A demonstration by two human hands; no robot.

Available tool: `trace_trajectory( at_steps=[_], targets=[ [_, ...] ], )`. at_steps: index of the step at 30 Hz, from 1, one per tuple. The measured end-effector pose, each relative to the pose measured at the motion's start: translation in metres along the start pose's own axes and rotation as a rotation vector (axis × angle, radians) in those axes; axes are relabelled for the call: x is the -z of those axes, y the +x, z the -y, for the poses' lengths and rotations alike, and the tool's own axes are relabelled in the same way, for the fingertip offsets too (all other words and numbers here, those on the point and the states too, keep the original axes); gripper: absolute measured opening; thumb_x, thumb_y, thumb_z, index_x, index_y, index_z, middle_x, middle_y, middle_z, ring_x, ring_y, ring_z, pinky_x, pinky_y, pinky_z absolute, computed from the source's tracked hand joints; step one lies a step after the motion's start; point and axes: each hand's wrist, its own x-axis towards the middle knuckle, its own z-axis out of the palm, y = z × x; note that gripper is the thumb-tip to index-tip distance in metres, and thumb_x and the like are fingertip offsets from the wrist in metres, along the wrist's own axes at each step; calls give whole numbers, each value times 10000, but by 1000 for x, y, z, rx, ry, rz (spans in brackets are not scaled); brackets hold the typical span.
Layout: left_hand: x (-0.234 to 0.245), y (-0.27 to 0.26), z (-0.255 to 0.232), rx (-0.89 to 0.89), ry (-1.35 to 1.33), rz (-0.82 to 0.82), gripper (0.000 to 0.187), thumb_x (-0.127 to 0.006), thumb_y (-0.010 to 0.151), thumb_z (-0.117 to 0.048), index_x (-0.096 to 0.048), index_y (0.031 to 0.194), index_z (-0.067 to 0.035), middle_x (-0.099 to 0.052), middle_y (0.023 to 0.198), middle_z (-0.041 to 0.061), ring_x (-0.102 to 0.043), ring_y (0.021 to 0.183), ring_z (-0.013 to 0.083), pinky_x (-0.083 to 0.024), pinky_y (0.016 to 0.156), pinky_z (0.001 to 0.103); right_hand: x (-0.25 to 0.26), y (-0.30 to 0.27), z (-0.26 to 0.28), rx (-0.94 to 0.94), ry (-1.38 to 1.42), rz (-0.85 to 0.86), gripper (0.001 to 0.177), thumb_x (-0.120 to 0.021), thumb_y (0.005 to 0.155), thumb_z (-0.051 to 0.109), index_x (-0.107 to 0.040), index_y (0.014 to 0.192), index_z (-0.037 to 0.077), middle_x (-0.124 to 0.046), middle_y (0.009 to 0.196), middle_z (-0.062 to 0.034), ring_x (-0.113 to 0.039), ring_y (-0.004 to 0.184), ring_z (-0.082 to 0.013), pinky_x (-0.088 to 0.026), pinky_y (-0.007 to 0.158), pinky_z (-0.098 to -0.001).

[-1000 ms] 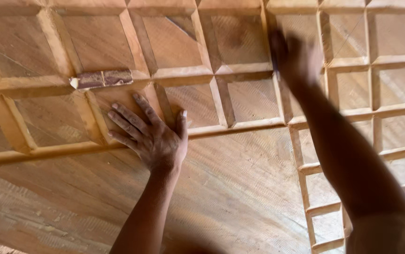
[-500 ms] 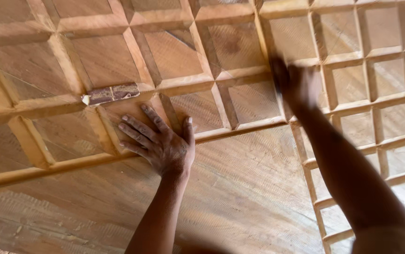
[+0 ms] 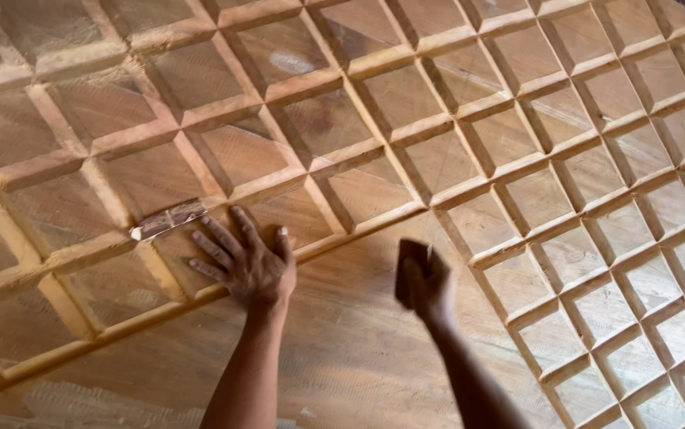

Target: The person sands a large wooden surface featuring a grid of raised square panels using a sanding block. They systematically rub the sanding block over the raised edges and flat surfaces of the grid pattern to smooth the wood.

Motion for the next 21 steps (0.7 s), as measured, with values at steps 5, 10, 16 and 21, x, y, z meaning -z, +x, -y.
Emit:
trace_trajectory(
  at_steps=[5, 10, 16, 21],
  targets=[
    [-2, 0, -1, -22, 27, -115, 935, -296, 922, -747, -221, 1639, -151, 36, 1693, 278, 85, 1544, 488, 114, 1169, 711, 7, -15, -1, -212, 294, 152, 240, -624, 905, 100, -707, 1118, 30, -644, 627, -79, -585, 442, -141, -484, 390, -304],
    [-10, 3, 3, -9, 31, -98, 927, -259, 949, -770, -233, 1642, -156, 21, 1704, 273, 68, 1561, 488, 110, 1183, 708, 37, 5, 5, -275, 134, 75, 154, -668, 911, 118, -705, 997, -4, -716, 699, -87, -667, 520, -148, -558, 456, -329],
    [-9, 0, -1, -18, 99, -144, 895, -219, 968, -761, -248, 1638, -168, 6, 1702, 276, 54, 1565, 480, 104, 1198, 673, 6, 14, 42, -15, -39, 179, 157, -652, 865, 153, -704, 981, 60, -748, 706, -119, -742, 585, -235, -610, 558, -394],
    [-5, 2, -6, 14, 148, -97, 890, -220, 971, -749, -233, 1639, -161, 1, 1689, 269, 58, 1556, 475, 109, 1194, 670, -41, 37, 86, 232, -423, 129, 222, -598, 1012, 341, -638, 1016, 123, -742, 825, -181, -688, 743, -443, -516, 603, -560]
  ],
)
